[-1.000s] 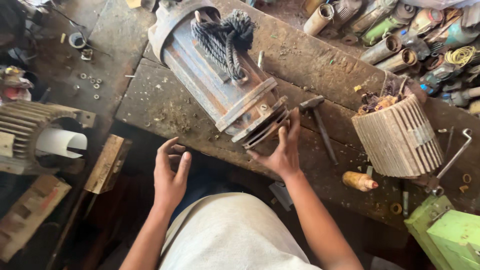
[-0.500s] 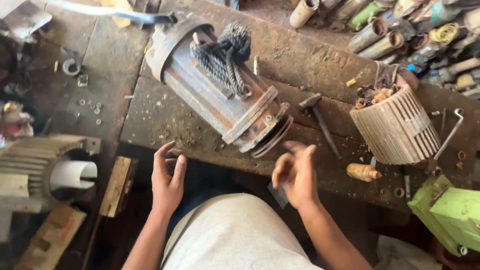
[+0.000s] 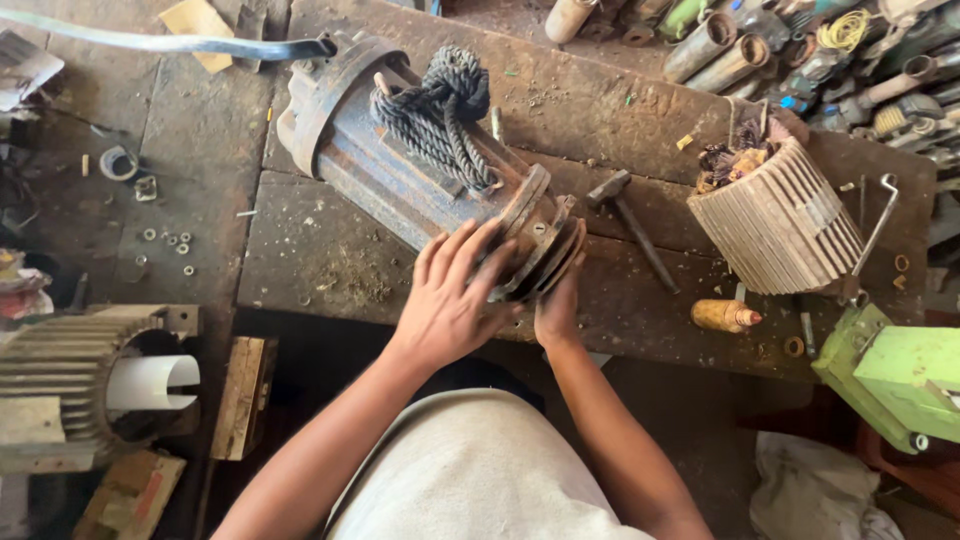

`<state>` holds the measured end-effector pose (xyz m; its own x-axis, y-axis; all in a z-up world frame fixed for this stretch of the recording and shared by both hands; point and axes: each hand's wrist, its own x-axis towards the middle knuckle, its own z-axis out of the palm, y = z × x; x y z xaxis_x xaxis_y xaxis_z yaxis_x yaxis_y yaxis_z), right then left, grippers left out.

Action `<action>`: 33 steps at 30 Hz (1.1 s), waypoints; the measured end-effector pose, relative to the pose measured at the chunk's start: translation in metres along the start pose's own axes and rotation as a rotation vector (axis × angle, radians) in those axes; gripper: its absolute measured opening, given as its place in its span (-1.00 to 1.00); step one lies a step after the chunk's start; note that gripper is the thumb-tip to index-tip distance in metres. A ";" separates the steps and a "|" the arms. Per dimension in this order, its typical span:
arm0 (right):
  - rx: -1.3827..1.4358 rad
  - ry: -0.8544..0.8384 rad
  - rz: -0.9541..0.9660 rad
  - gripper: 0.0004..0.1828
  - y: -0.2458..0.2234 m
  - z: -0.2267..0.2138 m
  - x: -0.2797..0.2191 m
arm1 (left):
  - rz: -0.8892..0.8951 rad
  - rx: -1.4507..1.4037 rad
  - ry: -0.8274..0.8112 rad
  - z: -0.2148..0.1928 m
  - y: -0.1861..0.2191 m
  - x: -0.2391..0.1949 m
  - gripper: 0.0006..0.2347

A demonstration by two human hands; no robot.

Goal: The person uses a wrench to tighten a nut on a motor rotor, then inserts the rotor into a motor housing and secures it with a metal plate and bolts. A second person assists by handing tools and applying lubricant.

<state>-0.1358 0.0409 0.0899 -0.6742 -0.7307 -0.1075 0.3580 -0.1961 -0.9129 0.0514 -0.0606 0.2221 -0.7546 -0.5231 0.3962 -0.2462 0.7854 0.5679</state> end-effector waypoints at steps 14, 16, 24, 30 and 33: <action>0.254 0.176 0.300 -0.20 -0.025 0.029 0.007 | 0.034 -0.109 -0.014 0.027 -0.018 0.008 -0.22; 0.136 0.249 0.276 -0.20 -0.026 0.034 0.008 | 0.038 -0.109 0.000 0.030 -0.017 0.008 -0.25; 0.158 0.193 0.268 -0.22 -0.017 0.021 0.005 | 0.025 -0.079 -0.015 0.033 -0.018 0.008 -0.26; 0.141 0.247 0.247 -0.23 -0.008 0.007 0.007 | 0.014 -0.048 -0.035 0.028 -0.018 0.009 -0.24; 0.148 0.243 0.396 -0.20 -0.015 -0.002 0.000 | 0.014 -0.036 -0.031 0.028 -0.016 0.006 -0.24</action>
<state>-0.1418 0.0451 0.1029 -0.5929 -0.5975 -0.5399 0.6933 -0.0378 -0.7196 0.0339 -0.0665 0.1951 -0.7762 -0.5011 0.3826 -0.2139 0.7802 0.5878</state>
